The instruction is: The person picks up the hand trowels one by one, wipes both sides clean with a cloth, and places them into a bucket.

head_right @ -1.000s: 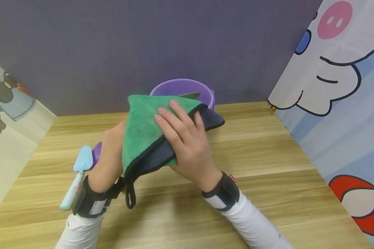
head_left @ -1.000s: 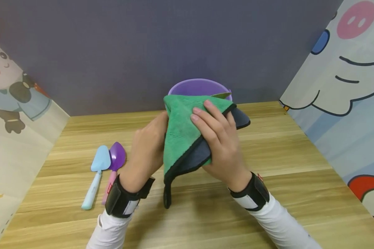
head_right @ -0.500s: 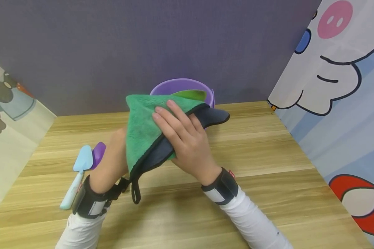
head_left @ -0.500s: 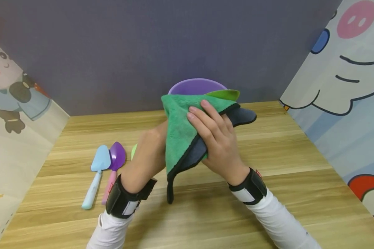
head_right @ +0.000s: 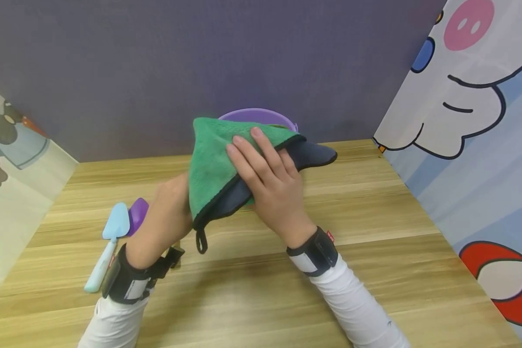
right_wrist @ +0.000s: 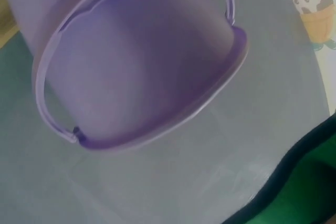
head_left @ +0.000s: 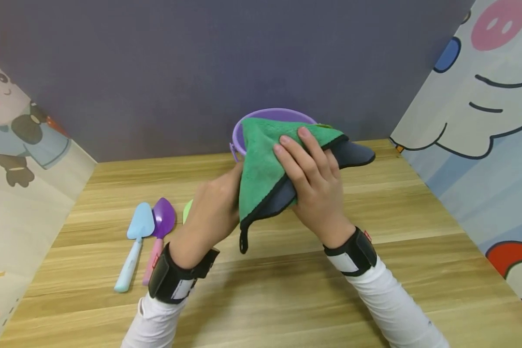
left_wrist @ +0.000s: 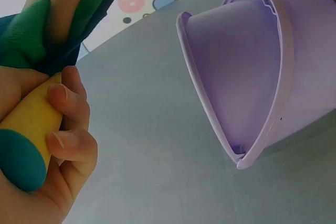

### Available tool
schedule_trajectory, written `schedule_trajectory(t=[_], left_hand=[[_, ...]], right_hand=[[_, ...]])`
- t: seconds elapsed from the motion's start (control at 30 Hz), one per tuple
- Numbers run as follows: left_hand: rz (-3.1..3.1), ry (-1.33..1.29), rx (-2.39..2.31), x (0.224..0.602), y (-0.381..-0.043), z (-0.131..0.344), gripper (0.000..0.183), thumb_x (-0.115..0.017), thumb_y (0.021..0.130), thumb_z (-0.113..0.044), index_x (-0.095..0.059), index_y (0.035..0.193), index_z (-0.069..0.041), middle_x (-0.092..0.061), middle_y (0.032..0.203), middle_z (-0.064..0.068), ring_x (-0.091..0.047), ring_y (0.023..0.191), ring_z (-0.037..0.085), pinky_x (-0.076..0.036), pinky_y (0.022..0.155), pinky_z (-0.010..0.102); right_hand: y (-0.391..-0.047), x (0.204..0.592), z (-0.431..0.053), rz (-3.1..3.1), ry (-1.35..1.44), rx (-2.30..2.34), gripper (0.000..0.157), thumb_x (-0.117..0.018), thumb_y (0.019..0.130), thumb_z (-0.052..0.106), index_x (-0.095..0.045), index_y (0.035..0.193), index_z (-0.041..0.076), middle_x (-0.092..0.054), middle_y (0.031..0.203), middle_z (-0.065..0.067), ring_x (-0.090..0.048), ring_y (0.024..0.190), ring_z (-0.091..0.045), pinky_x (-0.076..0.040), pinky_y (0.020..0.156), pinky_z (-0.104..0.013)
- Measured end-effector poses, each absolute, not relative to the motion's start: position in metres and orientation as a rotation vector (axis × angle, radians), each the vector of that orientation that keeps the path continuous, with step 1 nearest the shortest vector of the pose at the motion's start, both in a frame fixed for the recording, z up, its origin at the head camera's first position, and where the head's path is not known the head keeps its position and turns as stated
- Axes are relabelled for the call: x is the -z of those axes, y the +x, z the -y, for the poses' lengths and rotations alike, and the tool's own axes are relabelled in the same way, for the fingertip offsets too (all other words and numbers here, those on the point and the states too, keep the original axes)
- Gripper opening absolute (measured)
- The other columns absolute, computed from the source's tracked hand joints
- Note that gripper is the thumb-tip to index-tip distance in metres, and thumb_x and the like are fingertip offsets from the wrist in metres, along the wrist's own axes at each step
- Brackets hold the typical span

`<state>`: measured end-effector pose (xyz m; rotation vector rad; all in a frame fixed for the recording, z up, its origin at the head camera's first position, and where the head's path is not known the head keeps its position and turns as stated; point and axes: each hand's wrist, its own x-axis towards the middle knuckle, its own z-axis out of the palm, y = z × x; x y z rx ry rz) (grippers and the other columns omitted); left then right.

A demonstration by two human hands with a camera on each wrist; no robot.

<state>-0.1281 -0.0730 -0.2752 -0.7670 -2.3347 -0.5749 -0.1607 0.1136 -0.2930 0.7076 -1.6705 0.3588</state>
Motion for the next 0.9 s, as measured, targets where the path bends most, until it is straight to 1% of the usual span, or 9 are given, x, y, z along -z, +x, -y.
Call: schedule_trajectory(t=[0.1, 0.17, 0.27, 0.47, 0.57, 0.67, 0.73, 0.83, 0.9], left_hand=[[2.317, -0.77, 0.575, 0.275, -0.129, 0.072, 0.035, -0.065, 0.087, -0.011, -0.061, 0.119, 0.002, -0.076, 0.087, 0.016, -0.069, 0.067, 0.024, -0.054, 0.046, 0.039], [2.311, -0.77, 0.578, 0.274, -0.13, 0.071, 0.031, -0.063, 0.089, -0.009, -0.062, 0.117, 0.002, -0.077, 0.091, 0.016, -0.069, 0.068, 0.024, -0.054, 0.046, 0.037], [2.317, -0.757, 0.586, 0.272, -0.13, 0.071, 0.026, -0.061, 0.09, -0.009, -0.064, 0.114, 0.001, -0.077, 0.091, 0.014, -0.069, 0.068, 0.023, -0.055, 0.048, 0.036], [2.327, -0.717, 0.622, 0.27, -0.13, 0.072, 0.025, -0.061, 0.092, -0.015, -0.065, 0.113, -0.002, -0.079, 0.093, 0.015, -0.071, 0.073, 0.023, -0.058, 0.051, 0.04], [2.327, -0.707, 0.638, 0.269, -0.13, 0.073, 0.026, -0.061, 0.093, -0.018, -0.065, 0.113, -0.003, -0.078, 0.093, 0.015, -0.071, 0.071, 0.023, -0.057, 0.05, 0.039], [2.329, -0.679, 0.666, 0.269, -0.131, 0.075, 0.028, -0.061, 0.094, -0.022, -0.065, 0.113, -0.003, -0.078, 0.092, 0.016, -0.07, 0.067, 0.023, -0.056, 0.049, 0.039], [2.332, -0.654, 0.673, 0.269, -0.131, 0.076, 0.027, -0.061, 0.094, -0.023, -0.065, 0.113, -0.003, -0.078, 0.092, 0.016, -0.069, 0.067, 0.024, -0.055, 0.049, 0.039], [2.333, -0.616, 0.675, 0.268, -0.131, 0.078, 0.028, -0.06, 0.095, -0.024, -0.064, 0.112, -0.004, -0.078, 0.09, 0.017, -0.066, 0.062, 0.024, -0.053, 0.047, 0.04], [2.338, -0.59, 0.661, 0.267, -0.131, 0.08, 0.028, -0.059, 0.095, -0.025, -0.064, 0.113, -0.004, -0.077, 0.089, 0.016, -0.063, 0.058, 0.023, -0.051, 0.045, 0.039]], right_hand=[[-0.163, 0.291, -0.117, 1.662, 0.64, -0.365, 0.034, -0.054, 0.095, 0.022, -0.059, 0.127, 0.013, -0.062, 0.128, -0.006, -0.046, 0.132, -0.025, -0.039, 0.089, -0.048], [-0.164, 0.289, -0.12, 1.664, 0.599, -0.374, 0.033, -0.054, 0.095, 0.018, -0.059, 0.128, 0.015, -0.061, 0.129, -0.006, -0.045, 0.133, -0.025, -0.038, 0.093, -0.051], [-0.165, 0.287, -0.122, 1.69, 0.56, -0.391, 0.036, -0.057, 0.093, 0.014, -0.058, 0.129, 0.019, -0.058, 0.132, -0.006, -0.041, 0.136, -0.027, -0.034, 0.101, -0.057], [-0.165, 0.28, -0.127, 1.756, 0.554, -0.424, 0.043, -0.065, 0.089, 0.026, -0.054, 0.13, 0.027, -0.05, 0.141, -0.014, -0.033, 0.139, -0.038, -0.023, 0.111, -0.066], [-0.164, 0.276, -0.131, 1.775, 0.581, -0.441, 0.046, -0.067, 0.087, 0.026, -0.054, 0.131, 0.028, -0.049, 0.142, -0.02, -0.035, 0.138, -0.04, -0.026, 0.112, -0.065], [-0.163, 0.274, -0.136, 1.8, 0.597, -0.496, 0.046, -0.066, 0.09, 0.023, -0.052, 0.133, 0.027, -0.05, 0.141, -0.024, -0.042, 0.134, -0.038, -0.039, 0.108, -0.06], [-0.161, 0.274, -0.14, 1.809, 0.585, -0.569, 0.046, -0.063, 0.093, 0.017, -0.05, 0.136, 0.028, -0.054, 0.137, -0.027, -0.05, 0.128, -0.036, -0.047, 0.101, -0.057], [-0.157, 0.273, -0.145, 1.831, 0.515, -0.673, 0.049, -0.055, 0.097, 0.011, -0.047, 0.141, 0.03, -0.062, 0.122, -0.028, -0.061, 0.111, -0.034, -0.056, 0.084, -0.055], [-0.155, 0.273, -0.147, 1.84, 0.471, -0.728, 0.049, -0.051, 0.098, 0.007, -0.05, 0.141, 0.031, -0.064, 0.109, -0.03, -0.062, 0.097, -0.035, -0.056, 0.073, -0.055]])
